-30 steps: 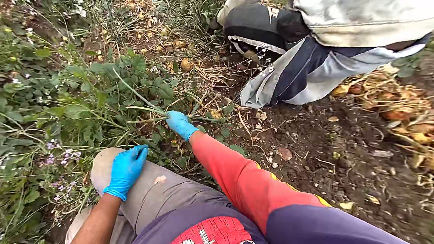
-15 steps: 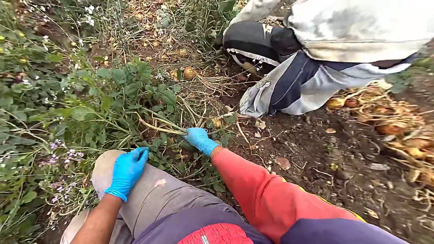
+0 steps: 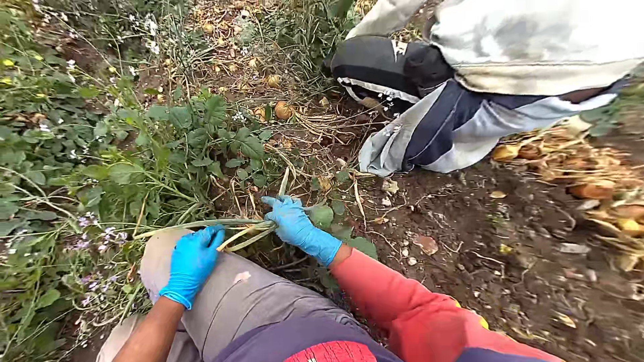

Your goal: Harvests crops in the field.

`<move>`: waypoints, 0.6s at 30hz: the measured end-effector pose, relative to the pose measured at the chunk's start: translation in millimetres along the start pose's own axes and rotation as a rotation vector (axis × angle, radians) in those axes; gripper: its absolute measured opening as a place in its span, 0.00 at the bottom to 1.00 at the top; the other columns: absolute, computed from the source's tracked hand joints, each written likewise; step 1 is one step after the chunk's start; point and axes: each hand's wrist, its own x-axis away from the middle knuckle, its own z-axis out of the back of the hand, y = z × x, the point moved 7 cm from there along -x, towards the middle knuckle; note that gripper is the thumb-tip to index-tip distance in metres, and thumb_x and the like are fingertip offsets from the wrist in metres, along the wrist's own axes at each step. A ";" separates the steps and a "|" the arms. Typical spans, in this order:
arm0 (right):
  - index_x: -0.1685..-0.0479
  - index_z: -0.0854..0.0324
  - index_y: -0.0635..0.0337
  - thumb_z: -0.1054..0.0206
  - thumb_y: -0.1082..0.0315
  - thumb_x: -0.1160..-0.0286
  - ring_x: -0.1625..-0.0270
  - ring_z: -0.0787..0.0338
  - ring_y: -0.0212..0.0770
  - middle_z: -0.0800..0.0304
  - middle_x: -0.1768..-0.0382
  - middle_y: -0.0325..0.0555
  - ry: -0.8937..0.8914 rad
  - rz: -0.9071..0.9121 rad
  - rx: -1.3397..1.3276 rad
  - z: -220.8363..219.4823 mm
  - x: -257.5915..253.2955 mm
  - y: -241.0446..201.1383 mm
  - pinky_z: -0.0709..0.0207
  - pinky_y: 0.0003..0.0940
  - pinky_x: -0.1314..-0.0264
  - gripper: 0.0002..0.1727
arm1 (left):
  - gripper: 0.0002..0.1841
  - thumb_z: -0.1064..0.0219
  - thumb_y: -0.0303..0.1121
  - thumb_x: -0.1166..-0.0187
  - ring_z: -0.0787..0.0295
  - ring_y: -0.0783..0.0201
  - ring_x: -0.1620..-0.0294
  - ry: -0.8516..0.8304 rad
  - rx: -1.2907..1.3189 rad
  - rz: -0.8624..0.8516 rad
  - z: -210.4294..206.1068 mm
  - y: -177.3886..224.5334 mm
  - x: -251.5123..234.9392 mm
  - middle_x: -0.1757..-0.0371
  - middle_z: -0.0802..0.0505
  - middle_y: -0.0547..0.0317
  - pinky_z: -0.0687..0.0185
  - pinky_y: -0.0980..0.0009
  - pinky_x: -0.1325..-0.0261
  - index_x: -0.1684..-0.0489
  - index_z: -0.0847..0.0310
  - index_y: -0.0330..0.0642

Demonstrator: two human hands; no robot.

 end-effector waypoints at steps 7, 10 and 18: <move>0.35 0.12 0.52 0.30 0.68 0.27 0.30 0.14 0.61 0.10 0.36 0.58 -0.433 -0.001 -0.253 -80.5 -154.7 0.1 0.24 0.70 0.29 0.20 | 0.18 0.42 0.53 0.13 0.06 0.55 0.54 0.004 0.046 0.055 -0.8 -6.5 -6.4 0.61 0.04 0.59 0.15 0.42 0.48 0.51 0.06 0.58; 0.33 0.13 0.49 0.33 0.68 0.29 0.32 0.11 0.58 0.07 0.39 0.53 -0.422 -0.019 -0.228 -100.9 -162.9 -23.8 0.23 0.70 0.30 0.22 | 0.21 0.44 0.56 0.13 0.05 0.58 0.52 0.026 0.052 0.056 2.3 -10.4 -5.7 0.59 0.03 0.61 0.14 0.43 0.46 0.50 0.06 0.58; 0.43 0.10 0.48 0.26 0.70 0.36 0.47 0.05 0.52 0.03 0.54 0.47 -0.004 -0.102 -0.337 -54.1 -55.0 -18.4 0.16 0.63 0.40 0.19 | 0.25 0.45 0.59 0.15 0.05 0.56 0.53 0.058 0.102 0.014 2.1 -6.2 -2.0 0.59 0.03 0.59 0.14 0.41 0.46 0.51 0.05 0.54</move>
